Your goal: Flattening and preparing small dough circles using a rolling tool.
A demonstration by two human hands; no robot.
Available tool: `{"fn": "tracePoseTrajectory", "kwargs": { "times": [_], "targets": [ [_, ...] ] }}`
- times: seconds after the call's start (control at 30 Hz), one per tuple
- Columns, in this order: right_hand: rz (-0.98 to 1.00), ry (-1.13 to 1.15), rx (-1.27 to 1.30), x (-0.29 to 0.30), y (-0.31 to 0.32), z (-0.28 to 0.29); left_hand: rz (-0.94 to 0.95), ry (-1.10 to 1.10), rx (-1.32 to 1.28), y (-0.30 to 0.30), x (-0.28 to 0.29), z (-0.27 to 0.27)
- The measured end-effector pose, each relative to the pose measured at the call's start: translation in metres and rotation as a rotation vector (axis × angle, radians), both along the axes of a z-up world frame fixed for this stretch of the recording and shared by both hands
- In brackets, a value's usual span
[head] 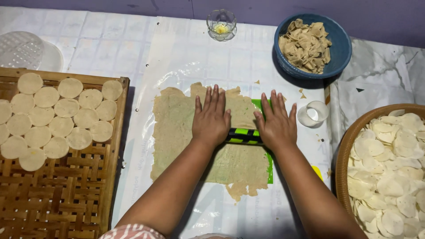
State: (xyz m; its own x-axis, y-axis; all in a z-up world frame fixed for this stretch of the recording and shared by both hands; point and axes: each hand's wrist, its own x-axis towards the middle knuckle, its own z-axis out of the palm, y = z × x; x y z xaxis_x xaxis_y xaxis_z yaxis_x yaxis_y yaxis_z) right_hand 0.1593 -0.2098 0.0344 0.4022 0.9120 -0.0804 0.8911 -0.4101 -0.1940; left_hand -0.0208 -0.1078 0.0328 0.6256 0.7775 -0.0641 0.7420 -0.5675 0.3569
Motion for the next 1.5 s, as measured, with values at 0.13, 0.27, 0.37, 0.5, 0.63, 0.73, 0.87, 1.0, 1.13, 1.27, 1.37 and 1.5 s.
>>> {"fn": "tracePoseTrajectory", "kwargs": {
  "times": [0.13,0.27,0.37,0.5,0.63,0.73,0.87,1.0,1.13,1.27,1.37,1.5],
  "targets": [
    [-0.011,-0.005,-0.101,-0.019,-0.028,0.002,-0.034,0.005,-0.031,-0.023,-0.015,0.0],
    [-0.037,0.014,-0.072,-0.007,-0.009,-0.004,-0.012,0.024,-0.04,-0.004,-0.003,-0.005],
    [-0.044,0.02,-0.017,0.01,0.017,-0.005,0.022,0.053,-0.047,0.021,0.014,-0.005],
    [0.0,-0.038,0.003,0.012,0.016,-0.01,0.048,0.022,-0.028,0.017,0.011,-0.002],
    [-0.002,-0.055,0.002,-0.013,-0.037,-0.022,-0.007,0.012,-0.011,-0.029,-0.018,-0.007],
    [0.046,-0.089,0.034,-0.028,-0.076,-0.021,-0.046,-0.017,0.018,-0.058,-0.04,-0.011],
    [0.229,-0.013,0.144,-0.039,-0.109,-0.012,-0.072,-0.14,0.109,-0.082,-0.06,-0.018],
    [0.269,0.031,0.327,-0.035,-0.106,-0.007,-0.039,-0.359,0.208,-0.089,-0.068,0.0],
    [0.261,-0.061,0.161,-0.026,-0.085,-0.027,-0.101,-0.325,0.371,-0.085,-0.067,-0.022],
    [0.195,0.001,0.108,-0.04,-0.062,-0.015,-0.092,-0.181,0.216,-0.067,-0.058,-0.038],
    [0.143,0.01,0.011,-0.034,-0.038,-0.011,-0.093,-0.131,0.185,-0.045,-0.044,-0.034],
    [0.129,-0.015,-0.046,-0.01,0.008,-0.011,-0.047,-0.07,0.166,-0.004,-0.016,-0.035]
  ]
}}
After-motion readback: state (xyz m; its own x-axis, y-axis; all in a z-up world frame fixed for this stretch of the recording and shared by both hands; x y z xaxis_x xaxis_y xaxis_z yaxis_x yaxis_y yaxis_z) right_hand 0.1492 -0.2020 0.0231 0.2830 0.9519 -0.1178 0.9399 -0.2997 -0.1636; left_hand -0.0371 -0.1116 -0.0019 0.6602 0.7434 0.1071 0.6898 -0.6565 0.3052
